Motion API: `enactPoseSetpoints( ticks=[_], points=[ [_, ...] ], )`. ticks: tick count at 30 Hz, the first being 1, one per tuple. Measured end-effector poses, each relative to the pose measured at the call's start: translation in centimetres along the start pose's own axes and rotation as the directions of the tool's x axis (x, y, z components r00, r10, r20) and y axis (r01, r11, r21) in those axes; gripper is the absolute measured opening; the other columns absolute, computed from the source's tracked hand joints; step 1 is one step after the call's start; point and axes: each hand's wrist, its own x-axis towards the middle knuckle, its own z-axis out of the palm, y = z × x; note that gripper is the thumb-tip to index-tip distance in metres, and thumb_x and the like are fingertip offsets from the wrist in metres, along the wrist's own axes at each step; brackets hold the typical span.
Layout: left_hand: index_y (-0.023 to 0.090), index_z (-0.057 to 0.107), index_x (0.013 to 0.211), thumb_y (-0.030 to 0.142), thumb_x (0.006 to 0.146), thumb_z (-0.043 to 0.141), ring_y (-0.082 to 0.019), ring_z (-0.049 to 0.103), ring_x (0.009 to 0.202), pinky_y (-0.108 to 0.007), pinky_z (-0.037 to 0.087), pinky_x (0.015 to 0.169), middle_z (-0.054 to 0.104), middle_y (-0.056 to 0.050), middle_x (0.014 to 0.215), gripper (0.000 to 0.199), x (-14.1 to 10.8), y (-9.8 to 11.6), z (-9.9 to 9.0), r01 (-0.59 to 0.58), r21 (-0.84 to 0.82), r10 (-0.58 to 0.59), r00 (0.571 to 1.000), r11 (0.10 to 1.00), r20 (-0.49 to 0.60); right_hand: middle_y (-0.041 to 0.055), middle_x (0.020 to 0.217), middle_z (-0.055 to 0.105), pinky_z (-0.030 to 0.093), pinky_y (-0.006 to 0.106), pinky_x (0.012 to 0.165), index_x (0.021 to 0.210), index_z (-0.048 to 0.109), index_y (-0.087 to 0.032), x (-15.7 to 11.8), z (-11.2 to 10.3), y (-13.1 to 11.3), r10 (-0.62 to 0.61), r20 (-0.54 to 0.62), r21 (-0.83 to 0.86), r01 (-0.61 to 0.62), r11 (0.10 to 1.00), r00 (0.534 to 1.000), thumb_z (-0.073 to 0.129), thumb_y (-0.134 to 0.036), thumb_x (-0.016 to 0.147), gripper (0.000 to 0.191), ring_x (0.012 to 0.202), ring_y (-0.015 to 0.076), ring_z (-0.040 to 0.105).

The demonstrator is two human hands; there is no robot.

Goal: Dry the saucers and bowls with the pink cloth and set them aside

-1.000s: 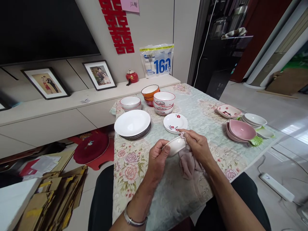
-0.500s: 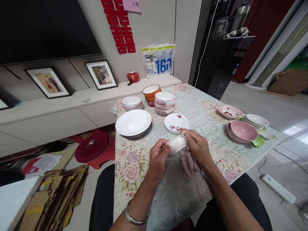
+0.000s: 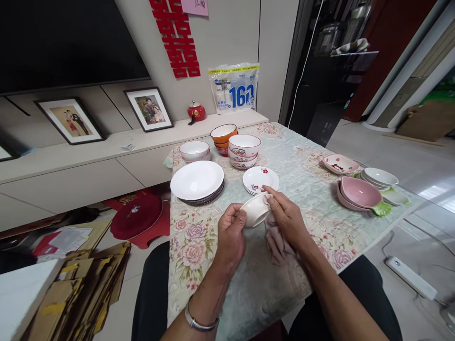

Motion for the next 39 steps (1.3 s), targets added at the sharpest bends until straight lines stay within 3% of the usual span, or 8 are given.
enactPoseSetpoints(
  ticks=[3, 5, 11, 18, 23, 26, 32, 39],
  points=[
    [0.016, 0.065, 0.078, 0.041, 0.068, 0.08, -0.012, 0.051, 0.068, -0.024, 0.041, 0.068, 0.062, 0.0, 0.072, 0.03, 0.2, 0.2, 0.2, 0.023, -0.064, -0.024, 1.0, 0.998, -0.02, 0.0095, 0.136, 0.061, 0.044, 0.042, 0.107, 0.133, 0.06, -0.022, 0.1, -0.2, 0.3, 0.075, 0.018, 0.115, -0.077, 0.99, 0.997, 0.05, -0.041, 0.096, 0.043, 0.126, 0.025, 0.056],
    [0.016, 0.065, 0.079, 0.04, 0.071, 0.078, -0.012, 0.049, 0.066, -0.023, 0.04, 0.066, 0.061, 0.001, 0.07, 0.029, 0.2, 0.1, 0.0, 0.025, -0.04, -0.026, 1.0, 0.999, -0.017, 0.0098, 0.136, 0.061, 0.043, 0.043, 0.108, 0.134, 0.059, -0.023, 0.0, 0.0, -0.1, 0.035, 0.035, 0.089, -0.038, 0.995, 0.999, 0.053, -0.039, 0.095, 0.043, 0.127, 0.025, 0.055],
    [0.017, 0.065, 0.085, 0.037, 0.085, 0.065, -0.011, 0.045, 0.065, -0.023, 0.037, 0.063, 0.057, 0.002, 0.071, 0.019, 0.0, -0.2, -1.2, -0.023, 0.255, 0.005, 0.997, 0.967, 0.071, 0.0089, 0.137, 0.059, 0.039, 0.043, 0.11, 0.134, 0.059, -0.026, -0.2, -0.3, -0.9, -0.06, 0.12, 0.014, 0.059, 0.998, 0.991, 0.061, -0.033, 0.09, 0.044, 0.13, 0.0241, 0.051],
    [0.016, 0.065, 0.079, 0.039, 0.075, 0.076, -0.011, 0.047, 0.065, -0.023, 0.038, 0.065, 0.06, 0.001, 0.069, 0.026, 0.1, -0.1, -0.6, 0.07, 0.006, -0.07, 0.994, 0.998, 0.081, 0.0057, 0.131, 0.064, 0.04, 0.039, 0.107, 0.13, 0.063, -0.024, 0.7, -3.2, -0.1, 0.199, 0.35, 0.286, -0.307, 0.908, 0.915, 0.074, -0.042, 0.079, 0.055, 0.12, 0.0268, 0.058],
    [0.015, 0.066, 0.075, 0.036, 0.065, 0.083, -0.012, 0.052, 0.071, -0.023, 0.042, 0.073, 0.064, -0.001, 0.074, 0.029, 0.3, 0.4, 0.0, 0.123, -0.156, -0.12, 0.992, 0.98, 0.027, 0.0058, 0.112, 0.073, 0.05, 0.037, 0.09, 0.118, 0.07, -0.023, 0.4, -3.5, -0.5, 0.332, 0.392, 0.489, -0.5, 0.715, 0.858, 0.077, -0.043, 0.075, 0.048, 0.098, 0.0244, 0.067],
    [0.015, 0.064, 0.074, 0.035, 0.069, 0.08, -0.01, 0.05, 0.068, -0.021, 0.041, 0.069, 0.061, 0.001, 0.07, 0.026, 0.4, 0.6, -0.1, 0.139, -0.133, -0.135, 0.99, 0.981, 0.043, 0.0062, 0.103, 0.074, 0.052, 0.034, 0.082, 0.111, 0.073, -0.021, 0.3, -3.2, -0.4, 0.369, 0.383, 0.533, -0.528, 0.661, 0.847, 0.078, -0.043, 0.073, 0.044, 0.089, 0.0221, 0.068],
    [0.015, 0.063, 0.083, 0.04, 0.078, 0.073, -0.01, 0.046, 0.059, -0.022, 0.035, 0.058, 0.058, 0.002, 0.066, 0.028, 0.0, 0.4, -0.8, 0.18, 0.139, -0.201, 0.967, 0.974, 0.157, 0.0039, 0.092, 0.074, 0.049, 0.031, 0.076, 0.099, 0.076, -0.019, 0.3, -2.8, -0.4, 0.307, 0.326, 0.405, -0.426, 0.809, 0.894, 0.071, -0.045, 0.079, 0.032, 0.082, 0.0192, 0.065],
    [0.017, 0.063, 0.082, 0.042, 0.083, 0.067, -0.01, 0.042, 0.059, -0.023, 0.032, 0.057, 0.053, 0.003, 0.065, 0.025, -0.3, 0.7, -1.1, 0.033, 0.403, -0.118, 0.975, 0.915, 0.19, 0.0047, 0.101, 0.071, 0.045, 0.033, 0.085, 0.106, 0.074, -0.024, 0.1, -2.3, -2.3, 0.05, 0.254, 0.063, -0.068, 0.996, 0.966, 0.062, -0.035, 0.087, 0.025, 0.095, 0.0221, 0.063]
  ],
)
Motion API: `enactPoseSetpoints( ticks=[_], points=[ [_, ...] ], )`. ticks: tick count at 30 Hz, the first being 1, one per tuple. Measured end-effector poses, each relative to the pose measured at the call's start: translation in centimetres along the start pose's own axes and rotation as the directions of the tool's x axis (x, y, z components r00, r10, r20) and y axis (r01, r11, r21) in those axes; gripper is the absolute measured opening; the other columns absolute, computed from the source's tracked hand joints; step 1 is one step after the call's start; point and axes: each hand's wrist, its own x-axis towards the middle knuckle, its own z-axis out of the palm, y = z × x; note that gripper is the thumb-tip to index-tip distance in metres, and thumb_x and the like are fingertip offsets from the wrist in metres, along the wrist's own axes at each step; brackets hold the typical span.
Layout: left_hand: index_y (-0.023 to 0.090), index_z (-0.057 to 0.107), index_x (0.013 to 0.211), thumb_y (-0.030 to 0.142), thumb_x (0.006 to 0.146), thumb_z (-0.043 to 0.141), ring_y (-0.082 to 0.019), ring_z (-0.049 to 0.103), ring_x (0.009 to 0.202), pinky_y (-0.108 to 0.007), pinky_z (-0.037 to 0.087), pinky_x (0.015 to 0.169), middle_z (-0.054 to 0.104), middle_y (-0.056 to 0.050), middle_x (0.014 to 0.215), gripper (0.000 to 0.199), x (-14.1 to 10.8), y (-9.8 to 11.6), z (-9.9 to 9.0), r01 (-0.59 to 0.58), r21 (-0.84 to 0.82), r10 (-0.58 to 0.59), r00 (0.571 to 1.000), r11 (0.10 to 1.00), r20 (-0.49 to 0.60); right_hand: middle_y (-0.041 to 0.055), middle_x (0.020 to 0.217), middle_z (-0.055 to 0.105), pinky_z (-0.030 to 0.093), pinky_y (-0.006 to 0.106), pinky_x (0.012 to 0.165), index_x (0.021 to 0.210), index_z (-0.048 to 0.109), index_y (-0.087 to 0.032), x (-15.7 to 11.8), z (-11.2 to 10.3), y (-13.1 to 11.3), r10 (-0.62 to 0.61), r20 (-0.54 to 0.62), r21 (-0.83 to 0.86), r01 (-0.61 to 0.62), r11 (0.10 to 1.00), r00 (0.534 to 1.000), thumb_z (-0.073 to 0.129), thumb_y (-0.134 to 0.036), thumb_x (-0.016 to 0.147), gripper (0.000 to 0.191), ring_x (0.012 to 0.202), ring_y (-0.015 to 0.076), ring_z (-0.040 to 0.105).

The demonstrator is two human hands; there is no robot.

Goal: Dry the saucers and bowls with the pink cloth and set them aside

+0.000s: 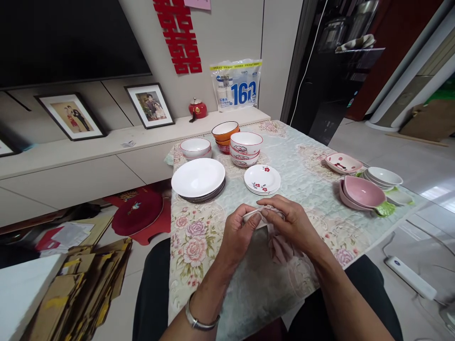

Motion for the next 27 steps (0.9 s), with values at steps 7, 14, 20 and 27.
enactPoseSetpoints(
  ticks=[7, 14, 20, 27],
  points=[
    [0.016, 0.063, 0.08, 0.04, 0.077, 0.074, -0.009, 0.043, 0.059, -0.022, 0.033, 0.058, 0.054, 0.003, 0.063, 0.026, 0.1, -0.3, 0.5, 0.016, -0.259, -0.02, 1.0, 0.966, -0.01, 0.0026, 0.081, 0.071, 0.047, 0.028, 0.068, 0.099, 0.075, -0.018, 0.2, -1.0, 1.6, 0.308, 0.112, 0.496, -0.322, 0.807, 0.945, 0.071, -0.043, 0.079, 0.032, 0.071, 0.0166, 0.062],
    [0.015, 0.066, 0.076, 0.031, 0.063, 0.084, -0.013, 0.056, 0.069, -0.024, 0.044, 0.071, 0.067, -0.002, 0.074, 0.028, 0.8, 0.6, 0.7, 0.01, -0.598, -0.101, 0.988, 0.801, -0.118, 0.0037, 0.089, 0.074, 0.05, 0.028, 0.075, 0.099, 0.075, -0.021, 0.3, -0.3, 2.5, 0.323, 0.209, 0.677, -0.375, 0.633, 0.923, 0.074, -0.044, 0.079, 0.03, 0.082, 0.0186, 0.067],
    [0.014, 0.065, 0.075, 0.033, 0.07, 0.08, -0.009, 0.051, 0.063, -0.021, 0.04, 0.065, 0.063, 0.001, 0.068, 0.025, 0.7, 0.3, 0.5, 0.065, -0.472, -0.112, 0.991, 0.879, -0.072, 0.003, 0.08, 0.072, 0.049, 0.027, 0.068, 0.09, 0.074, -0.018, 0.4, -0.5, 3.1, 0.348, 0.162, 0.641, -0.366, 0.675, 0.924, 0.074, -0.046, 0.078, 0.031, 0.073, 0.0174, 0.064],
    [0.015, 0.063, 0.08, 0.042, 0.073, 0.077, -0.01, 0.05, 0.062, -0.023, 0.038, 0.063, 0.062, 0.002, 0.069, 0.03, 0.6, -0.1, 0.1, 0.057, -0.321, -0.066, 0.998, 0.945, -0.016, 0.0043, 0.087, 0.072, 0.049, 0.032, 0.076, 0.093, 0.073, -0.018, 0.2, -0.3, 1.9, 0.258, 0.052, 0.399, -0.257, 0.88, 0.965, 0.066, -0.05, 0.083, 0.035, 0.083, 0.0209, 0.063]
  ],
)
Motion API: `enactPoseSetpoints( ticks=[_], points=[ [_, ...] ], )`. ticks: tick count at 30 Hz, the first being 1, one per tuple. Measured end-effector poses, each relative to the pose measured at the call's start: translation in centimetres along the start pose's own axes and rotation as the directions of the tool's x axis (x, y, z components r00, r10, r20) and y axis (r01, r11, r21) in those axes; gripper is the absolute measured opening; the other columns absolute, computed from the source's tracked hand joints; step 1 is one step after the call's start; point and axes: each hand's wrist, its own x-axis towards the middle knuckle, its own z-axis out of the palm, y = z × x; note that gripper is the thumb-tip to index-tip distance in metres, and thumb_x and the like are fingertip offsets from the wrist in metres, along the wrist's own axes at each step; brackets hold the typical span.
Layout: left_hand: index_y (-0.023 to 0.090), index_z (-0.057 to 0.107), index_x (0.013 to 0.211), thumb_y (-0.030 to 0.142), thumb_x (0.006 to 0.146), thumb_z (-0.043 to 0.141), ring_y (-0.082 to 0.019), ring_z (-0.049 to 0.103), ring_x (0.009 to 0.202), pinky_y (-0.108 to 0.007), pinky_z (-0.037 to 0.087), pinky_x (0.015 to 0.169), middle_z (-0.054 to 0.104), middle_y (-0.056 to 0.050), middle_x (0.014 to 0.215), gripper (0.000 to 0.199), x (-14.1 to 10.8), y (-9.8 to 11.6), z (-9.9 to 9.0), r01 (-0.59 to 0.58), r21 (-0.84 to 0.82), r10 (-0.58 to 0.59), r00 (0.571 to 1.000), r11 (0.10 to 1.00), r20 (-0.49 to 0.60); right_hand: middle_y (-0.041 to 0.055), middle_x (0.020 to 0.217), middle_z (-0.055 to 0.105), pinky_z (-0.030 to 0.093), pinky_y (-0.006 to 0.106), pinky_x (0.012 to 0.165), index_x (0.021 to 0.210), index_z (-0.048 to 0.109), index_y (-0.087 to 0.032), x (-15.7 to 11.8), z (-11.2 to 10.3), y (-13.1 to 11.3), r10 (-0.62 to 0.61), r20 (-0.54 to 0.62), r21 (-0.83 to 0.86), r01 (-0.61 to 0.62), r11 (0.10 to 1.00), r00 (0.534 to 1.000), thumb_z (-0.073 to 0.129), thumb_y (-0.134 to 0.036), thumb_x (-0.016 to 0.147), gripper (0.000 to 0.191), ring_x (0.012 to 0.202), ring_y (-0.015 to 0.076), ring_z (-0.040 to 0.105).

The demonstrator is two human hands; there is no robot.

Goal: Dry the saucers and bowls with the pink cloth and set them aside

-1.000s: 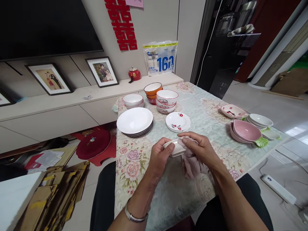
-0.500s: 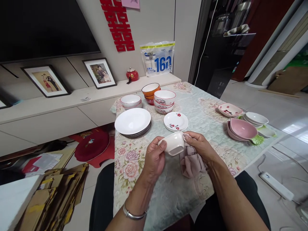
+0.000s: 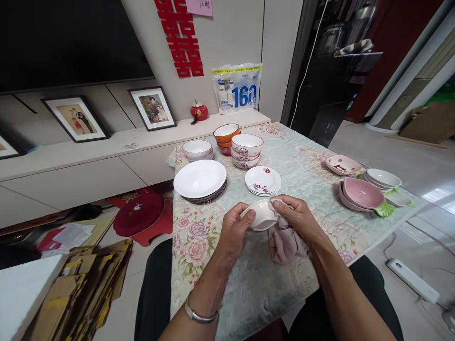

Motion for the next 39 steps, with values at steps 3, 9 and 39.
enactPoseSetpoints(
  ticks=[3, 9, 39],
  points=[
    [0.016, 0.062, 0.08, 0.044, 0.074, 0.076, -0.01, 0.047, 0.06, -0.023, 0.036, 0.06, 0.059, 0.003, 0.067, 0.031, 0.0, -0.2, -0.4, -0.009, 0.072, 0.009, 1.0, 0.997, 0.012, 0.0059, 0.103, 0.072, 0.047, 0.037, 0.091, 0.102, 0.074, -0.021, -0.3, 0.6, -0.6, -0.121, -0.008, -0.153, 0.118, 0.981, 0.993, 0.064, -0.048, 0.085, 0.034, 0.099, 0.025, 0.063],
    [0.016, 0.061, 0.076, 0.04, 0.072, 0.078, -0.009, 0.046, 0.06, -0.022, 0.035, 0.061, 0.058, 0.003, 0.065, 0.03, -0.1, -0.2, 0.1, -0.054, -0.036, 0.054, 0.999, 0.998, 0.0, 0.0063, 0.104, 0.072, 0.048, 0.036, 0.089, 0.107, 0.073, -0.02, 0.1, 0.5, 0.0, -0.06, -0.001, -0.036, 0.059, 0.998, 0.998, 0.06, -0.052, 0.088, 0.039, 0.096, 0.0241, 0.064],
    [0.018, 0.066, 0.074, 0.04, 0.063, 0.085, -0.013, 0.056, 0.069, -0.026, 0.046, 0.072, 0.066, 0.001, 0.072, 0.03, 0.4, 1.1, 0.3, -0.301, -0.119, 0.258, 0.923, 0.946, -0.285, 0.01, 0.111, 0.067, 0.042, 0.042, 0.092, 0.109, 0.068, -0.02, 0.2, 2.9, 1.9, -0.224, 0.218, -0.592, 0.312, 0.743, 0.95, 0.069, -0.036, 0.079, 0.034, 0.106, 0.0297, 0.055]
  ],
)
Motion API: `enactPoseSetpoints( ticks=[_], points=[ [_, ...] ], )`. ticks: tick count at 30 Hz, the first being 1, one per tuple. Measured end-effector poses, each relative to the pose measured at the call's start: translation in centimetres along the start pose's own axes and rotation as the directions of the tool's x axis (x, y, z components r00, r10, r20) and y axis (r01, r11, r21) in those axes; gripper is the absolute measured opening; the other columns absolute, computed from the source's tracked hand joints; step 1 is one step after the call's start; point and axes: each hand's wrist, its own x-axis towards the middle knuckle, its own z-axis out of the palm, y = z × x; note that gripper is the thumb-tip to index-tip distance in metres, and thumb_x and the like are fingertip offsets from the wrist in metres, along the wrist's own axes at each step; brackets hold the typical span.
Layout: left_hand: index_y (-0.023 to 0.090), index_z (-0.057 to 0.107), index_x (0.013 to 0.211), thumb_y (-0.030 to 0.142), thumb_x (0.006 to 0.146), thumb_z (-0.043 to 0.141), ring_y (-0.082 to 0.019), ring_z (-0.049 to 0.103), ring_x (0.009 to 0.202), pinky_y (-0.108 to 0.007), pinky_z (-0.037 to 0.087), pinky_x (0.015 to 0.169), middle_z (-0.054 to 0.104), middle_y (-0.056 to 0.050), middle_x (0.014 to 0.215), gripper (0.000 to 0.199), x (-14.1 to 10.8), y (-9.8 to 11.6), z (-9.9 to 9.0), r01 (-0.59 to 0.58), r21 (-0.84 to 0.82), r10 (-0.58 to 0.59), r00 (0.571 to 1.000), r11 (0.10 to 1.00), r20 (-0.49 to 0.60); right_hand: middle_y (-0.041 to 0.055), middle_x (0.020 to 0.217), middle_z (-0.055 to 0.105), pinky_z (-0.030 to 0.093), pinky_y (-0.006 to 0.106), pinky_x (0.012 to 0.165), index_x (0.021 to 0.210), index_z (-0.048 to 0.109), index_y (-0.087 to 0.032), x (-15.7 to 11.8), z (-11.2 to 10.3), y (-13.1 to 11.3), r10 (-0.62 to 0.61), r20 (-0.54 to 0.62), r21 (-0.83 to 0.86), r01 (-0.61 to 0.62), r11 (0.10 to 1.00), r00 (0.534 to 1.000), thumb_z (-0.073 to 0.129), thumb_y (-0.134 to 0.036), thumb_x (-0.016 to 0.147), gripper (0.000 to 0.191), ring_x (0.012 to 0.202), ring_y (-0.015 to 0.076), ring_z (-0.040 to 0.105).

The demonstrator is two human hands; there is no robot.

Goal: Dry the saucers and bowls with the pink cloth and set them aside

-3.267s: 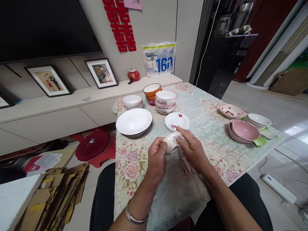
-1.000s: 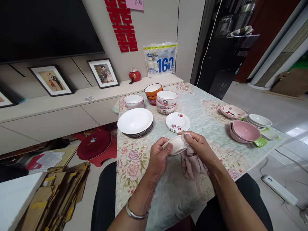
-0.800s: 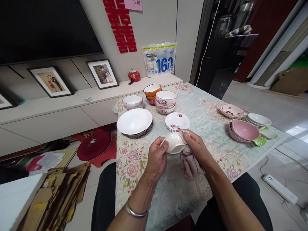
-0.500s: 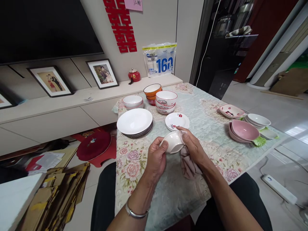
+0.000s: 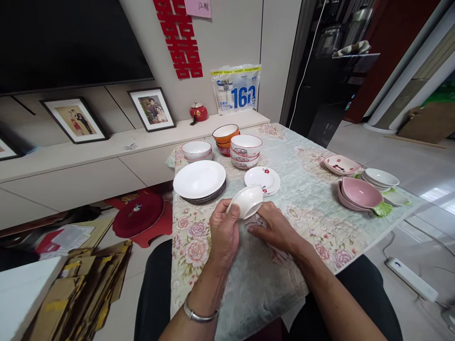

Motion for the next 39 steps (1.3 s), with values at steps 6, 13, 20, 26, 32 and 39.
enactPoseSetpoints(
  ticks=[6, 13, 20, 26, 32, 39],
  points=[
    [0.022, 0.069, 0.082, 0.037, 0.08, 0.071, -0.017, 0.056, 0.072, -0.028, 0.041, 0.07, 0.065, 0.0, 0.075, 0.016, -0.8, 0.0, -0.6, -0.238, 0.502, 0.2, 0.971, 0.831, 0.13, 0.0095, 0.12, 0.067, 0.046, 0.038, 0.09, 0.119, 0.065, -0.02, 0.1, -0.9, 1.2, 0.315, -0.237, 0.542, -0.144, 0.828, 0.919, 0.063, -0.046, 0.084, 0.043, 0.106, 0.0244, 0.061],
    [0.023, 0.065, 0.084, 0.023, 0.087, 0.058, -0.022, 0.057, 0.076, -0.037, 0.039, 0.081, 0.069, -0.004, 0.077, 0.008, -0.6, -0.2, -0.6, -0.719, 0.648, 0.407, 0.686, 0.251, 0.603, -0.0012, 0.063, 0.057, 0.03, 0.024, 0.043, 0.104, 0.069, -0.015, 0.0, -1.5, 0.2, 0.353, -0.183, 0.703, -0.129, 0.699, 0.918, 0.054, -0.058, 0.087, 0.048, 0.045, 0.0088, 0.039],
    [0.022, 0.062, 0.091, 0.008, 0.085, 0.053, -0.02, 0.055, 0.076, -0.04, 0.039, 0.09, 0.07, -0.003, 0.079, 0.017, -0.8, -1.0, -0.5, -0.874, 0.486, 0.351, 0.461, 0.019, 0.815, -0.0042, 0.058, 0.051, 0.03, 0.023, 0.044, 0.091, 0.066, -0.018, -0.4, -2.7, -0.1, 0.318, -0.039, 0.509, -0.255, 0.822, 0.947, 0.055, -0.048, 0.086, 0.032, 0.047, 0.0106, 0.04],
    [0.02, 0.06, 0.093, 0.003, 0.082, 0.052, -0.022, 0.056, 0.09, -0.044, 0.04, 0.097, 0.068, -0.005, 0.084, 0.022, -1.1, -1.7, -0.3, -0.896, 0.444, 0.308, 0.422, -0.002, 0.853, 0.0006, 0.073, 0.061, 0.038, 0.026, 0.061, 0.082, 0.066, -0.017, -0.5, -2.6, 0.0, 0.333, -0.208, 0.22, -0.288, 0.932, 0.92, 0.048, -0.024, 0.077, 0.02, 0.069, 0.0165, 0.052],
    [0.016, 0.052, 0.126, 0.016, 0.085, 0.061, -0.032, 0.044, 0.128, -0.052, 0.034, 0.106, 0.055, -0.017, 0.13, 0.041, -1.5, -1.5, 0.0, -0.872, 0.489, 0.346, 0.448, -0.035, 0.824, 0.0048, 0.095, 0.071, 0.043, 0.028, 0.07, 0.112, 0.067, -0.016, -1.0, -3.3, 1.3, 0.39, -0.293, 0.199, -0.343, 0.918, 0.873, 0.044, -0.022, 0.078, 0.041, 0.081, 0.0192, 0.06],
    [0.016, 0.051, 0.122, 0.014, 0.088, 0.052, -0.029, 0.051, 0.118, -0.048, 0.041, 0.096, 0.055, -0.017, 0.126, 0.035, -1.6, -2.4, -0.1, -0.847, 0.528, 0.278, 0.521, 0.059, 0.807, 0.0054, 0.094, 0.072, 0.042, 0.027, 0.069, 0.111, 0.067, -0.017, -2.4, -7.5, 3.1, 0.404, -0.457, 0.061, -0.425, 0.903, 0.792, 0.044, -0.026, 0.079, 0.04, 0.081, 0.0202, 0.061]
  ],
)
